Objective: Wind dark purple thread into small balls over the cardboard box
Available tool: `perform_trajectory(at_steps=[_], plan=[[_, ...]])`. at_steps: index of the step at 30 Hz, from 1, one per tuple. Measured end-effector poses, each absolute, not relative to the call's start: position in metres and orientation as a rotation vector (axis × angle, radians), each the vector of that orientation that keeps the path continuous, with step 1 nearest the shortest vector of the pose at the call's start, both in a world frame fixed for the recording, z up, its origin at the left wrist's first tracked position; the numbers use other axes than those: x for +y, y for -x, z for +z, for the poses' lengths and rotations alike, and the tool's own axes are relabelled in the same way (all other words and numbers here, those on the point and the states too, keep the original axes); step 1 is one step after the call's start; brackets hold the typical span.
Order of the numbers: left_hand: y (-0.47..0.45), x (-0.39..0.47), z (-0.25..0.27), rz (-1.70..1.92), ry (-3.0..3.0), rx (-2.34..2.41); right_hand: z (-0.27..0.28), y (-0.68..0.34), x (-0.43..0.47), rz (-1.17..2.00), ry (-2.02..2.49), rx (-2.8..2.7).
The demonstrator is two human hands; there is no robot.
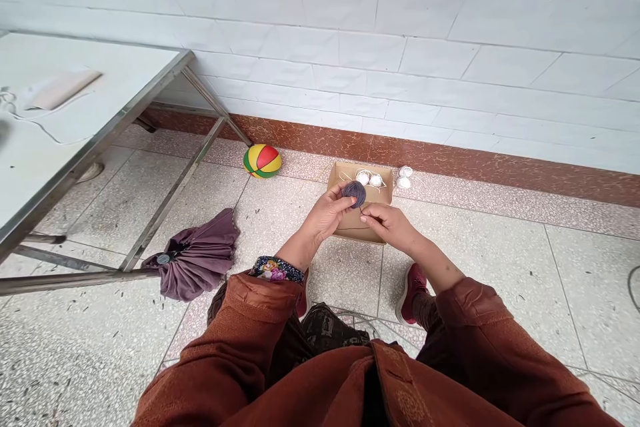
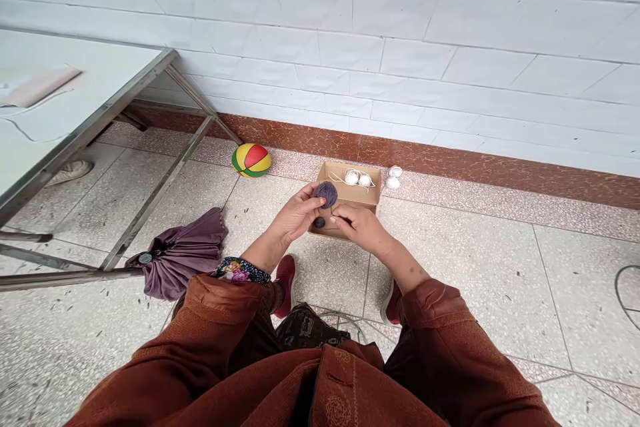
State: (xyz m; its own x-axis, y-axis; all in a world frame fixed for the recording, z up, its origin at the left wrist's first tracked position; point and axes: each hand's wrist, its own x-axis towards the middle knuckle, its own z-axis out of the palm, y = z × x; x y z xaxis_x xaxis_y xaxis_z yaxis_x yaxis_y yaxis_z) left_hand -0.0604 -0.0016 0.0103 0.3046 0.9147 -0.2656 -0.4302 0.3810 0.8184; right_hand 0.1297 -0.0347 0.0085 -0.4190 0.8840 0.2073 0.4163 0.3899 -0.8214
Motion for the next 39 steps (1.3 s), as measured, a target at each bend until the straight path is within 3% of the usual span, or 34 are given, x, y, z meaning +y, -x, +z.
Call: perform_trajectory(at_steps=[12,17,24,31,39], plan=[[0.062,-0.003,0.006,0.750,-0.992,0.993,0.029,-0.150,-0.031,0.875,1.034,-1.807],[0.057,-0.010,0.009,0.588,-1.111,0.778,0.021,-0.147,-0.027,0.849,1.084,-1.795],[0.061,-0.016,0.020,0.631,-0.820,0.570,0.003,-0.146,-0.023,1.078,1.261,-1.731],[0.067,-0.003,0.018,0.777,-0.790,0.828,0.000,-0.142,-0.032,1.039,1.222,-1.999],[0.062,-0.003,0.016,0.708,-1.385,1.116,0.030,-0.153,-0.037,1.083,1.019,-1.981]])
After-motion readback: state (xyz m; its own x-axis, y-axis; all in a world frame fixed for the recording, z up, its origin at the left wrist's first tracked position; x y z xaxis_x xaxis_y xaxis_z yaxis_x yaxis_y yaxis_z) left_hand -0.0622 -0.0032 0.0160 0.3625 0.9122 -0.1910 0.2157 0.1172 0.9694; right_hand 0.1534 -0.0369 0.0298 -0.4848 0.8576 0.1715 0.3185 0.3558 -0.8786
